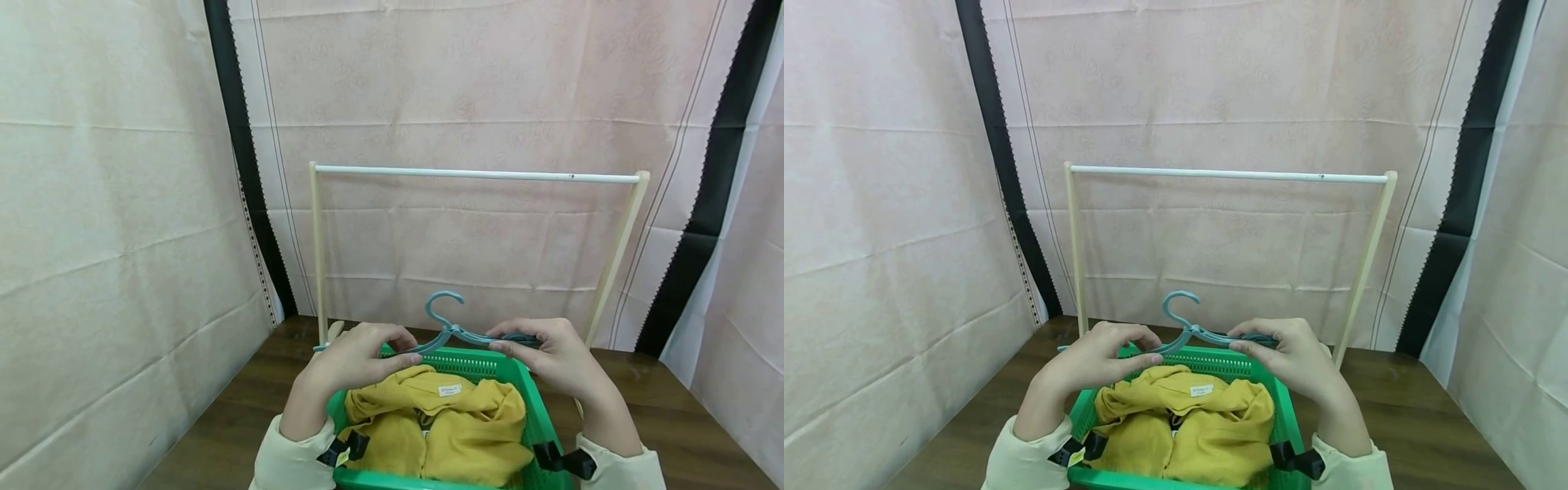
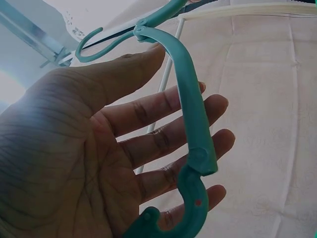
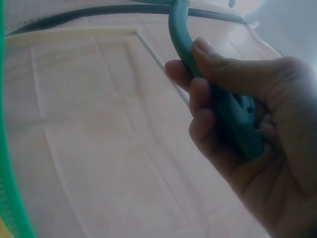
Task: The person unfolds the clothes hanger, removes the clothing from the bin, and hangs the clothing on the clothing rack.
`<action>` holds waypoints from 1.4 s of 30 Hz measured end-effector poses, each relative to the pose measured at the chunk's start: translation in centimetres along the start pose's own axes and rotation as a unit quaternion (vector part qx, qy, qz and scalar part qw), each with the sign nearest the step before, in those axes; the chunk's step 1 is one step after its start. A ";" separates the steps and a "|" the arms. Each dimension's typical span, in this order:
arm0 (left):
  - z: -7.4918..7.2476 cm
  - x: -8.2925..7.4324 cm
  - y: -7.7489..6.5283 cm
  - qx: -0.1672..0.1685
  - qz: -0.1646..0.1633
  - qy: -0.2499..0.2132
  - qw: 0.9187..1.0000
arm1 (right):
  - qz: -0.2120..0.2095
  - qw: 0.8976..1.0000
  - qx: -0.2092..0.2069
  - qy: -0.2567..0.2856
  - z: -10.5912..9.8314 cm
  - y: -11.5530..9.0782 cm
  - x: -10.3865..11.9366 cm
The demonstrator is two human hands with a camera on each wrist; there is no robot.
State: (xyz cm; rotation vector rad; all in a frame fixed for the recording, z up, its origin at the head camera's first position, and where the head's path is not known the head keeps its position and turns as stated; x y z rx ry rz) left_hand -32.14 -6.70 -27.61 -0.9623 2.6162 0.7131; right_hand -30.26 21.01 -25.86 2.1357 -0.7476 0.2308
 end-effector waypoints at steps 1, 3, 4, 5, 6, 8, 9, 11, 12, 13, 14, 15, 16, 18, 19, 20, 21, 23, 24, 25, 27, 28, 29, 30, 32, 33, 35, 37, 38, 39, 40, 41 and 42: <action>0.0 0.0 0.0 0.001 -0.001 -0.001 1.000 | 0.001 1.000 0.001 0.003 0.0 0.0 0.0; 0.0 0.0 -0.1 0.002 -0.003 -0.001 1.000 | 0.000 1.000 0.000 0.008 -0.1 -0.1 0.1; -0.1 0.1 -0.1 0.002 -0.003 -0.002 1.000 | -0.001 1.000 0.000 0.011 -0.2 -0.1 0.1; -0.1 0.1 -0.1 0.002 -0.002 -0.004 1.000 | -0.002 1.000 -0.001 0.013 -0.2 -0.1 0.1; -0.2 0.1 -0.2 0.002 -0.001 -0.006 1.000 | -0.006 1.000 -0.003 0.014 -0.3 -0.1 0.1; -0.3 0.2 -0.2 0.001 0.002 -0.014 1.000 | -0.016 1.000 -0.007 0.018 -0.4 -0.1 0.1; -0.4 0.2 -0.2 0.001 0.003 -0.018 1.000 | -0.019 1.000 -0.008 0.018 -0.5 -0.1 0.1; -0.5 0.2 -0.2 0.002 0.005 -0.025 1.000 | -0.024 0.999 -0.011 0.022 -0.6 -0.1 0.0; -0.5 0.2 -0.3 0.003 0.005 -0.026 1.000 | -0.023 0.999 -0.012 0.023 -0.6 -0.1 0.0; -0.6 0.2 -0.3 0.004 0.004 -0.028 1.000 | -0.022 0.999 -0.012 0.025 -0.6 -0.1 0.0; -0.6 0.2 -0.3 0.006 0.003 -0.030 1.000 | -0.021 0.999 -0.013 0.028 -0.7 -0.1 0.0; -0.6 0.2 -0.3 0.008 0.002 -0.031 0.999 | -0.018 0.999 -0.014 0.028 -0.7 -0.1 -0.1; -0.6 0.2 -0.3 0.010 0.001 -0.032 0.999 | -0.014 0.999 -0.015 0.030 -0.7 -0.2 -0.1; -0.6 0.2 -0.3 0.013 -0.001 -0.032 0.999 | -0.012 0.999 -0.019 0.030 -0.8 -0.2 0.0; -0.6 0.2 -0.3 0.014 -0.001 -0.033 0.999 | -0.011 0.999 -0.021 0.032 -0.8 -0.3 0.0; -0.5 0.2 -0.3 0.014 -0.001 -0.033 0.999 | -0.009 0.999 -0.025 0.033 -0.9 -0.3 0.1; -0.5 0.3 -0.2 0.014 0.000 -0.031 0.999 | -0.007 0.999 -0.027 0.035 -1.0 -0.3 0.1; -0.5 0.2 -0.2 0.013 0.002 -0.031 0.999 | -0.005 0.999 -0.033 0.041 -1.1 -0.4 0.3; -0.5 0.3 -0.2 0.013 0.003 -0.031 0.999 | -0.001 0.998 -0.035 0.046 -1.2 -0.4 0.3; -0.5 0.3 -0.2 0.014 0.003 -0.032 0.999 | 0.000 0.998 -0.036 0.048 -1.2 -0.4 0.4; -0.4 0.3 -0.2 0.017 0.001 -0.038 0.999 | 0.003 0.998 -0.036 0.053 -1.2 -0.4 0.4; -0.3 0.3 -0.2 0.019 0.001 -0.040 0.999 | 0.005 0.998 -0.035 0.056 -1.2 -0.5 0.5; -0.3 0.3 -0.3 0.021 0.000 -0.042 0.999 | 0.005 0.998 -0.034 0.059 -1.2 -0.5 0.5; -0.3 0.3 -0.3 0.023 0.000 -0.045 0.999 | 0.006 0.998 -0.034 0.061 -1.1 -0.5 0.5; -0.2 0.3 -0.3 0.025 0.001 -0.048 0.999 | 0.007 0.997 -0.035 0.064 -1.1 -0.6 0.5; -0.2 0.3 -0.4 0.025 0.002 -0.049 0.998 | 0.008 0.997 -0.035 0.065 -1.1 -0.6 0.5; -0.2 0.2 -0.4 0.026 0.004 -0.053 0.998 | 0.005 0.997 -0.035 0.061 -1.0 -0.5 0.4; -0.2 0.2 -0.4 0.030 0.005 -0.061 0.998 | 0.004 0.998 -0.032 0.057 -0.8 -0.4 0.3; -0.1 0.1 -0.4 0.033 0.005 -0.066 0.997 | 0.002 0.998 -0.028 0.056 -0.7 -0.4 0.3; -0.1 0.1 -0.4 0.037 0.005 -0.072 0.997 | 0.000 0.998 -0.023 0.056 -0.5 -0.3 0.2; 0.0 0.1 -0.4 0.042 0.005 -0.075 0.996 | -0.002 0.998 -0.018 0.056 -0.3 -0.2 0.2; 0.0 0.1 -0.4 0.046 0.005 -0.079 0.996 | -0.005 0.998 -0.013 0.057 -0.2 -0.1 0.2; 0.1 0.0 -0.4 0.050 0.005 -0.083 0.995 | -0.007 0.998 -0.007 0.060 0.0 0.0 0.2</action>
Point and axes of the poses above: each hand's wrist, its own y-axis towards the middle knuckle, its own z-axis out of the palm, x = y × z, the point moved 5 cm from there along y, towards the middle knuckle, and after that the axes turned 3 degrees about x, right-handed, at the moved point
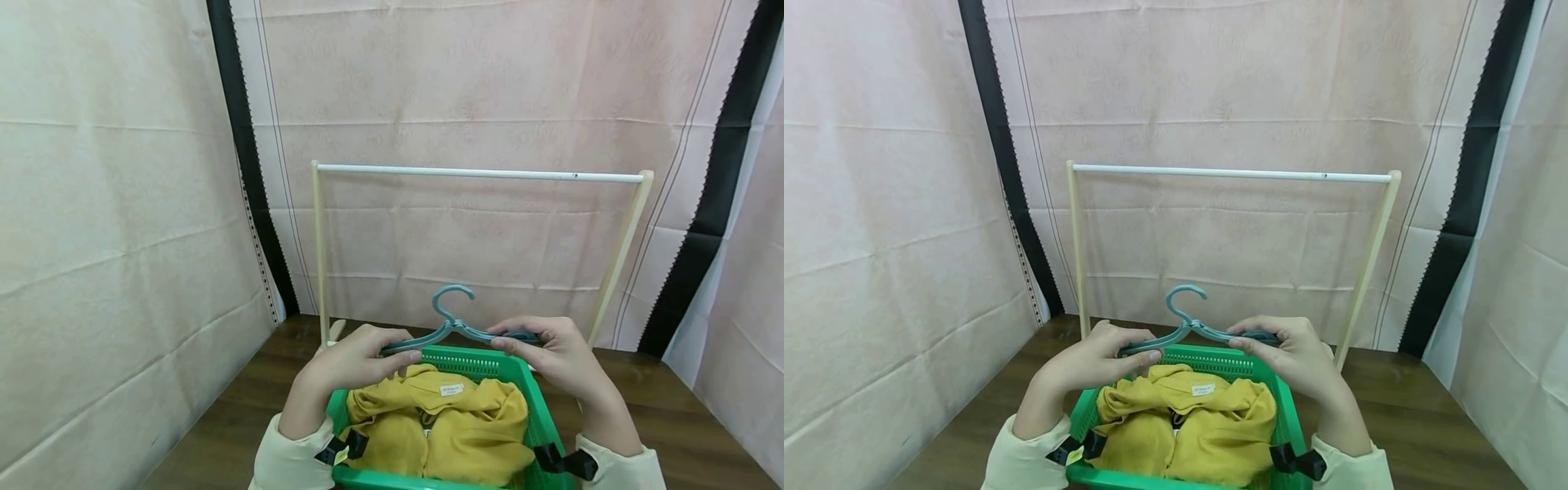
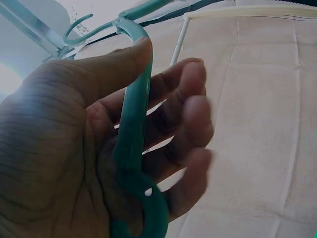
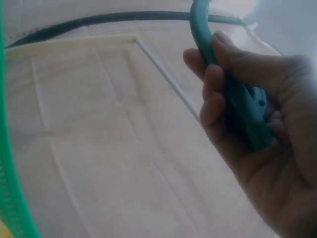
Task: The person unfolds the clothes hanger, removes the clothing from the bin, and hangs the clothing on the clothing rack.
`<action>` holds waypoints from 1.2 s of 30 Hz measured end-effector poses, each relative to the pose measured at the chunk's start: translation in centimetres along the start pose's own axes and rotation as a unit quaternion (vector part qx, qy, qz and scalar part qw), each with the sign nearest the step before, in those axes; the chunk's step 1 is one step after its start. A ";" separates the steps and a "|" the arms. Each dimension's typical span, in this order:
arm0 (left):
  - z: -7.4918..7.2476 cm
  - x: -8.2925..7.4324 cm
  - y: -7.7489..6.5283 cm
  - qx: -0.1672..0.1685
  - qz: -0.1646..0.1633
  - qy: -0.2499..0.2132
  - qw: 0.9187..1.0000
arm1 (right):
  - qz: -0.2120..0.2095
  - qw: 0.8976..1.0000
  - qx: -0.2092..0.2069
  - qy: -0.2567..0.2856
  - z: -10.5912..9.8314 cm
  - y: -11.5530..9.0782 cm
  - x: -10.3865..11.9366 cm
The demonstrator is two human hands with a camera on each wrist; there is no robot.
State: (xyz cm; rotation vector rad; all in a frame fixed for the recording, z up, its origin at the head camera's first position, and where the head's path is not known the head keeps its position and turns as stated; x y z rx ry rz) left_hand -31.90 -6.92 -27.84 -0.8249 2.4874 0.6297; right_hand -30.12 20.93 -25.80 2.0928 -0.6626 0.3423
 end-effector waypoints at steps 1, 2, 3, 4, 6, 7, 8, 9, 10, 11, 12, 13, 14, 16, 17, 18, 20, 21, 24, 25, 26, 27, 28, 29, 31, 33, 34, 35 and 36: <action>0.1 0.0 0.0 0.003 0.000 -0.001 1.000 | -0.004 1.000 0.004 0.003 0.1 0.1 0.0; 0.1 0.0 0.0 0.005 0.000 -0.003 1.000 | -0.006 1.000 0.007 0.006 0.2 0.1 0.0; 0.1 -0.1 0.0 0.007 0.001 -0.003 1.000 | -0.008 1.000 0.010 0.008 0.3 0.1 0.0; 0.1 -0.1 0.0 0.007 0.000 -0.003 1.000 | -0.009 1.000 0.012 0.010 0.4 0.2 0.0; 0.1 -0.1 0.0 0.006 0.000 -0.005 1.000 | -0.009 1.000 0.017 0.012 0.5 0.2 0.0; 0.1 -0.1 0.0 0.005 -0.001 -0.005 1.000 | -0.010 1.000 0.019 0.012 0.5 0.2 0.0; 0.1 -0.1 0.0 0.005 -0.003 -0.006 1.000 | -0.007 1.000 0.021 0.012 0.5 0.2 0.0; 0.1 -0.1 0.0 0.005 -0.004 -0.008 1.000 | -0.006 1.000 0.023 0.012 0.5 0.2 0.0; 0.0 0.0 0.0 0.005 -0.007 -0.010 1.000 | -0.003 1.000 0.026 0.013 0.5 0.2 -0.1; 0.0 0.0 0.0 0.006 -0.008 -0.011 1.000 | 0.000 1.000 0.028 0.012 0.5 0.2 -0.1; 0.0 0.0 -0.1 0.007 -0.010 -0.013 1.000 | 0.001 0.999 0.029 0.013 0.4 0.1 -0.2; 0.0 0.1 -0.1 0.008 -0.012 -0.015 1.000 | 0.003 0.999 0.031 0.015 0.4 0.1 -0.2; 0.1 0.1 -0.1 0.009 -0.013 -0.018 1.000 | 0.003 0.999 0.031 0.015 0.4 0.0 -0.2; 0.1 0.2 -0.2 0.010 -0.016 -0.021 1.000 | 0.005 0.999 0.035 0.017 0.4 -0.2 -0.3; 0.2 0.2 -0.3 0.010 -0.016 -0.023 1.000 | 0.005 0.999 0.036 0.016 0.4 -0.3 -0.3; 0.2 0.2 -0.3 0.011 -0.017 -0.023 1.000 | 0.007 0.999 0.037 0.017 0.4 -0.4 -0.3; 0.2 0.2 -0.3 0.010 -0.014 -0.024 1.000 | 0.011 0.999 0.039 0.013 0.3 -0.5 -0.3; 0.2 0.2 -0.3 0.009 -0.013 -0.024 1.000 | 0.012 0.999 0.039 0.012 0.3 -0.5 -0.2; 0.1 0.2 -0.2 0.008 -0.010 -0.022 1.000 | 0.012 0.999 0.039 0.004 0.1 -0.4 -0.1; 0.0 0.2 -0.2 0.008 -0.010 -0.023 1.000 | 0.010 0.999 0.038 0.002 0.1 -0.4 -0.1; 0.0 0.2 -0.2 0.009 -0.009 -0.023 1.000 | 0.007 0.999 0.038 0.002 0.1 -0.3 -0.1; -0.1 0.2 -0.2 0.011 -0.009 -0.022 1.000 | 0.006 0.999 0.038 0.000 0.0 -0.3 -0.1; -0.1 0.2 -0.2 0.012 -0.009 -0.022 1.000 | 0.007 0.999 0.038 -0.002 0.0 -0.3 -0.2; -0.1 0.2 -0.2 0.013 -0.009 -0.023 1.000 | 0.005 0.999 0.037 -0.001 0.0 -0.3 -0.3; -0.1 0.2 -0.2 0.015 -0.009 -0.025 1.000 | 0.006 0.999 0.036 -0.003 0.0 -0.3 -0.5; -0.1 0.3 -0.2 0.017 -0.010 -0.028 0.999 | 0.003 0.999 0.035 -0.006 -0.1 -0.3 -0.7; -0.1 0.3 -0.2 0.019 -0.012 -0.032 0.999 | 0.001 0.999 0.034 -0.007 -0.1 -0.3 -0.7; -0.1 0.3 -0.2 0.021 -0.014 -0.036 0.999 | -0.002 0.999 0.034 -0.008 -0.1 -0.3 -0.7; 0.0 0.3 -0.2 0.023 -0.016 -0.039 0.999 | -0.005 0.999 0.034 -0.009 -0.1 -0.3 -0.6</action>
Point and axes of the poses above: each hand's wrist, its own y-axis towards the middle knuckle, its own z-axis out of the palm, x = y × z, the point moved 5 cm from there along y, towards the middle knuckle, and after that the axes turned 3 degrees about x, right-handed, at the moved point
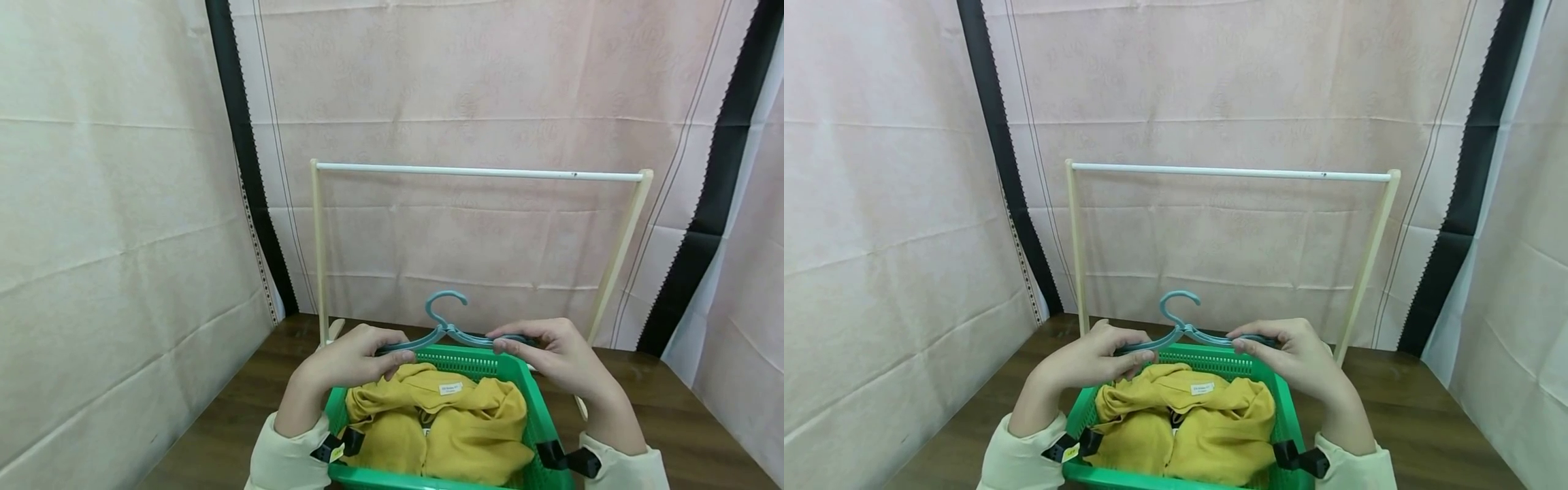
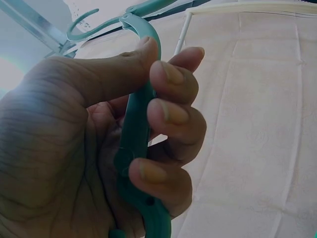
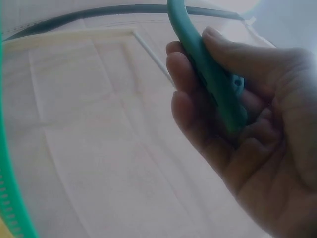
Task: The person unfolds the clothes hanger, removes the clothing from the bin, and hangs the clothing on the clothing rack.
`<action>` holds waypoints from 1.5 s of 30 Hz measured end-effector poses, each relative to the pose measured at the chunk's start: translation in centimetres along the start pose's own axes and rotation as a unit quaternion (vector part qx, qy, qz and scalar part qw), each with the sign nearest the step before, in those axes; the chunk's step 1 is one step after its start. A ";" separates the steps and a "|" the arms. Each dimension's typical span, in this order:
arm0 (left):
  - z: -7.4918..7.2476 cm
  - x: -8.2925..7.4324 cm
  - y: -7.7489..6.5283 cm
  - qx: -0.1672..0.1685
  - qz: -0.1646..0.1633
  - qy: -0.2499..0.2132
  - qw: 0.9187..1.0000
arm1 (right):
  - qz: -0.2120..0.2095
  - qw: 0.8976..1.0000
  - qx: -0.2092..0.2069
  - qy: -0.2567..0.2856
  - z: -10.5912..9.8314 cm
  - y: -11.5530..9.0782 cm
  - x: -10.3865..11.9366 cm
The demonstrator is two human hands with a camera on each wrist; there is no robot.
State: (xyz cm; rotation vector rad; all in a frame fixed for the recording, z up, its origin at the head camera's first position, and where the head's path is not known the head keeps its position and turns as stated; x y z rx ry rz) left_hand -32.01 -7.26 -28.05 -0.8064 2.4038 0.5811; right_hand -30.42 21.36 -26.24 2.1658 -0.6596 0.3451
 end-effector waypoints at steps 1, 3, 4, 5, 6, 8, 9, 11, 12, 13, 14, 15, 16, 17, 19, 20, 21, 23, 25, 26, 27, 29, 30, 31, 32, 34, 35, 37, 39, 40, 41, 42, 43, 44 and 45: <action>0.0 0.0 0.0 0.002 -0.003 -0.003 1.000 | -0.004 1.000 0.000 0.000 0.0 0.0 0.1; 0.1 0.0 0.0 0.004 -0.004 -0.009 1.000 | -0.009 1.000 -0.001 0.002 0.0 0.0 0.2; 0.1 0.0 0.0 0.004 -0.004 -0.010 1.000 | -0.009 1.000 -0.001 0.003 0.0 0.1 0.3; 0.1 0.0 0.0 0.003 -0.003 -0.008 1.000 | -0.007 1.000 0.001 0.005 0.0 0.1 0.3; 0.2 0.0 0.0 0.002 -0.002 -0.008 1.000 | -0.004 1.000 0.003 0.010 0.1 0.1 0.3; 0.2 -0.1 0.1 0.002 0.000 -0.009 1.000 | 0.006 1.000 0.009 0.012 0.2 0.1 0.2; 0.3 -0.1 0.1 0.002 0.001 -0.010 1.000 | 0.008 1.000 0.014 0.014 0.3 0.1 0.2; 0.3 -0.1 0.0 0.003 0.001 -0.012 1.000 | 0.017 0.999 0.025 0.018 0.6 0.0 0.1; 0.4 -0.1 0.0 0.003 0.000 -0.014 1.000 | 0.021 0.999 0.031 0.021 0.7 0.0 0.0; 0.4 -0.1 0.0 0.003 0.000 -0.015 1.000 | 0.023 0.999 0.038 0.023 0.8 0.0 0.0; 0.4 -0.1 0.0 0.003 0.000 -0.015 1.000 | 0.025 0.998 0.044 0.028 0.9 0.0 0.0; 0.3 -0.1 0.0 0.002 0.000 -0.014 1.000 | 0.027 0.998 0.049 0.032 0.9 0.0 0.0; 0.3 -0.1 0.0 0.001 0.000 -0.012 1.000 | 0.031 0.998 0.053 0.035 1.0 -0.1 0.0; 0.3 -0.1 0.0 0.001 -0.001 -0.012 1.000 | 0.032 0.997 0.057 0.037 1.0 -0.1 -0.1; 0.2 -0.1 0.0 0.000 -0.001 -0.010 1.000 | 0.035 0.997 0.062 0.038 1.0 -0.1 -0.1; 0.1 -0.1 0.0 0.000 -0.001 -0.009 1.000 | 0.036 0.997 0.062 0.037 1.0 -0.1 -0.1; 0.1 -0.1 0.1 0.000 -0.002 -0.010 1.000 | 0.038 0.997 0.063 0.036 1.0 -0.1 -0.1; 0.0 -0.2 0.1 -0.001 -0.002 -0.011 1.000 | 0.038 0.996 0.065 0.039 1.0 0.0 -0.1; 0.0 -0.2 0.0 0.001 -0.004 -0.016 1.000 | 0.036 0.996 0.064 0.042 0.9 0.0 -0.1; 0.0 -0.2 0.0 0.002 -0.005 -0.020 1.000 | 0.033 0.997 0.063 0.044 0.9 0.0 -0.1; 0.1 -0.1 0.0 0.004 -0.007 -0.026 1.000 | 0.032 0.996 0.063 0.046 0.9 0.0 -0.1; 0.1 -0.1 -0.1 0.006 -0.011 -0.034 0.999 | 0.026 0.997 0.057 0.041 0.9 0.0 -0.1; 0.2 0.0 -0.1 0.007 -0.011 -0.038 0.999 | 0.024 0.998 0.053 0.037 0.8 0.1 -0.1; 0.2 0.0 -0.1 0.006 -0.010 -0.041 0.999 | 0.022 0.998 0.049 0.033 0.8 0.1 0.0; 0.1 0.0 -0.1 0.005 -0.009 -0.042 0.999 | 0.019 0.998 0.044 0.028 0.8 0.1 0.0; 0.1 0.0 -0.1 0.001 -0.007 -0.042 0.999 | 0.013 0.999 0.034 0.016 0.6 0.2 0.2; 0.1 0.0 -0.1 0.000 -0.006 -0.042 0.999 | 0.009 0.999 0.030 0.015 0.6 0.2 0.2; 0.1 0.0 -0.2 -0.002 -0.008 -0.043 0.999 | -0.006 1.000 0.024 0.013 0.6 0.2 0.4; 0.0 0.0 -0.3 -0.004 -0.009 -0.042 0.999 | -0.010 1.000 0.022 0.015 0.6 0.2 0.5; 0.0 0.0 -0.3 -0.005 -0.008 -0.042 0.999 | -0.010 1.000 0.022 0.016 0.6 0.2 0.5; 0.0 0.0 -0.4 -0.005 -0.007 -0.043 0.999 | -0.010 1.000 0.022 0.017 0.6 0.2 0.5; 0.0 -0.1 -0.3 -0.007 -0.005 -0.043 0.999 | -0.013 1.000 0.019 0.015 0.6 0.2 0.6; 0.0 -0.1 -0.3 -0.008 -0.003 -0.042 0.999 | -0.016 1.000 0.017 0.014 0.5 0.2 0.6; -0.1 -0.2 -0.3 -0.010 -0.001 -0.042 0.999 | -0.017 1.000 0.013 0.013 0.4 0.3 0.6; -0.1 -0.2 -0.3 -0.010 0.001 -0.043 0.999 | -0.021 1.000 0.010 0.012 0.4 0.3 0.7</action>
Point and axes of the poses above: each hand's wrist, its own y-axis towards the middle knuckle, its own z-axis out of the palm, x = y × z, the point moved 5 cm from there along y, towards the middle knuckle, and after that the axes turned 3 degrees about x, right-handed, at the moved point
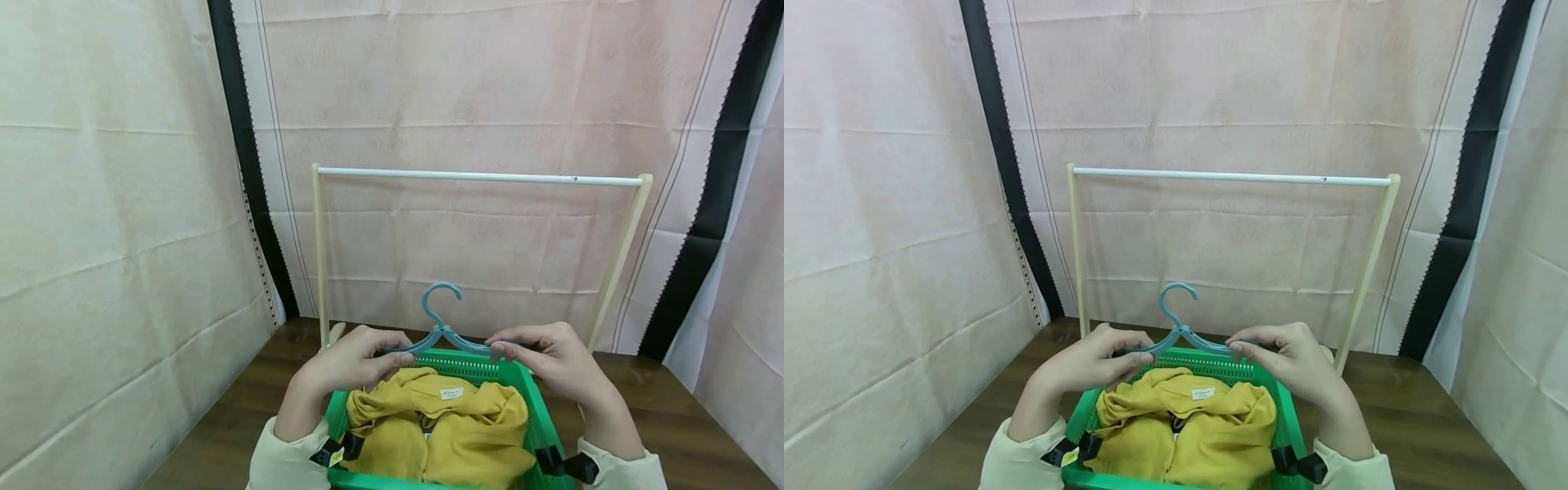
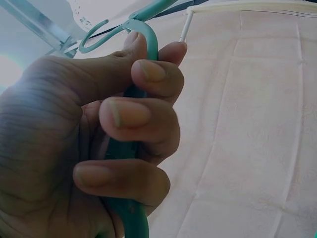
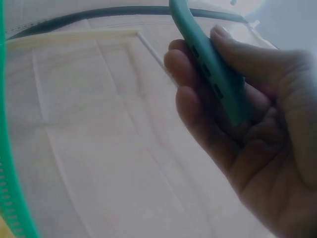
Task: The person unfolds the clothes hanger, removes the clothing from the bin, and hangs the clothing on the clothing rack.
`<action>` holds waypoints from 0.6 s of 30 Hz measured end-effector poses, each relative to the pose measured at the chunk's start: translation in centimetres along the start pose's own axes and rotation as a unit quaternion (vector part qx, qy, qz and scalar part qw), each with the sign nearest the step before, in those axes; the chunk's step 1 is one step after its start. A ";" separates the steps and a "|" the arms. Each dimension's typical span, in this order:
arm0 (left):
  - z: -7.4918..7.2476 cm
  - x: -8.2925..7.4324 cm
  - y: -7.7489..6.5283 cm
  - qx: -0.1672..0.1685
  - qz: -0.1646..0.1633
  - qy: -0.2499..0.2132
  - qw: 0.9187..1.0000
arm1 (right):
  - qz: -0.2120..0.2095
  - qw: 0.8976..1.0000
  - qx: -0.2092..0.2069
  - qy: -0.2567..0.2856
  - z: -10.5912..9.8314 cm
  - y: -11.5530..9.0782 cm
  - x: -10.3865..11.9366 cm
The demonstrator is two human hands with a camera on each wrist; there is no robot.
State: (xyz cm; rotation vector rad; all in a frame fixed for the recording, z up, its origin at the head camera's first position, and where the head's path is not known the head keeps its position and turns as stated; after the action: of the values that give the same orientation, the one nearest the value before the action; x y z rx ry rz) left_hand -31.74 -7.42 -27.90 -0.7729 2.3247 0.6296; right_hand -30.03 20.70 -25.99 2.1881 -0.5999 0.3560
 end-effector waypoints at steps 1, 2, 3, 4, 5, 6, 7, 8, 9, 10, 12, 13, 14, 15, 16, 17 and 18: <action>0.0 0.0 0.0 -0.001 -0.001 -0.002 1.000 | -0.006 1.000 -0.004 -0.001 0.0 0.0 0.1; 0.0 0.0 0.0 -0.001 -0.002 -0.002 1.000 | -0.013 1.000 -0.007 -0.003 -0.1 0.1 0.2; -0.1 0.0 -0.1 -0.002 -0.002 -0.002 1.000 | -0.018 1.000 -0.010 -0.002 -0.1 0.1 0.2; -0.1 0.0 0.0 -0.001 -0.003 -0.002 1.000 | -0.020 1.000 -0.012 -0.003 -0.1 0.1 0.3; 0.0 0.0 0.0 0.000 -0.004 -0.003 1.000 | -0.022 1.000 -0.014 -0.005 -0.2 0.0 0.3; -0.1 0.0 0.0 0.000 -0.004 -0.003 1.000 | -0.023 1.000 -0.017 -0.007 -0.3 0.0 0.3; -0.1 0.0 0.1 0.000 -0.005 -0.002 1.000 | -0.026 0.999 -0.021 -0.011 -0.3 0.0 0.3; -0.1 0.0 0.1 0.000 -0.006 -0.003 1.000 | -0.028 0.999 -0.025 -0.013 -0.4 0.0 0.3; -0.1 0.0 0.1 0.000 -0.007 -0.002 1.000 | -0.030 0.999 -0.029 -0.014 -0.4 -0.1 0.3; -0.1 0.0 0.1 0.000 -0.008 -0.002 1.000 | -0.037 0.999 -0.035 -0.015 -0.5 -0.1 0.3; -0.1 0.0 0.0 0.000 -0.009 -0.002 1.000 | -0.047 0.998 -0.044 -0.010 -0.5 -0.1 0.3; -0.1 0.0 0.0 -0.001 -0.009 -0.002 1.000 | -0.054 0.997 -0.046 -0.008 -0.5 -0.1 0.2; -0.1 -0.1 -0.1 -0.001 -0.006 -0.001 1.000 | -0.057 0.997 -0.048 -0.004 -0.5 -0.2 0.2; -0.1 -0.1 -0.1 -0.003 -0.003 0.001 1.000 | -0.062 0.997 -0.050 -0.003 -0.6 -0.2 0.2; -0.1 -0.1 -0.1 -0.004 0.001 0.002 1.000 | -0.065 0.996 -0.052 -0.004 -0.6 -0.2 0.3; -0.1 -0.2 -0.1 -0.005 0.005 0.004 1.000 | -0.062 0.997 -0.054 -0.004 -0.7 -0.2 0.3; -0.1 -0.2 0.0 -0.007 0.009 0.006 1.000 | -0.059 0.997 -0.055 -0.006 -0.8 -0.3 0.3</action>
State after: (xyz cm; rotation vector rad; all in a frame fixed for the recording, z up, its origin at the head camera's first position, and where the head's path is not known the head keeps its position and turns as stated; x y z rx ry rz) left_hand -31.65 -7.45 -27.69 -0.7640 2.3441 0.6504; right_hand -29.65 21.37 -25.56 2.1099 -0.4819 0.2424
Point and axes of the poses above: each hand's wrist, its own y-axis towards the middle knuckle, its own z-axis out of the palm, x = y × z, the point moved 5 cm from there along y, towards the middle knuckle, and after that the axes turned 3 degrees about x, right-handed, at the moved point
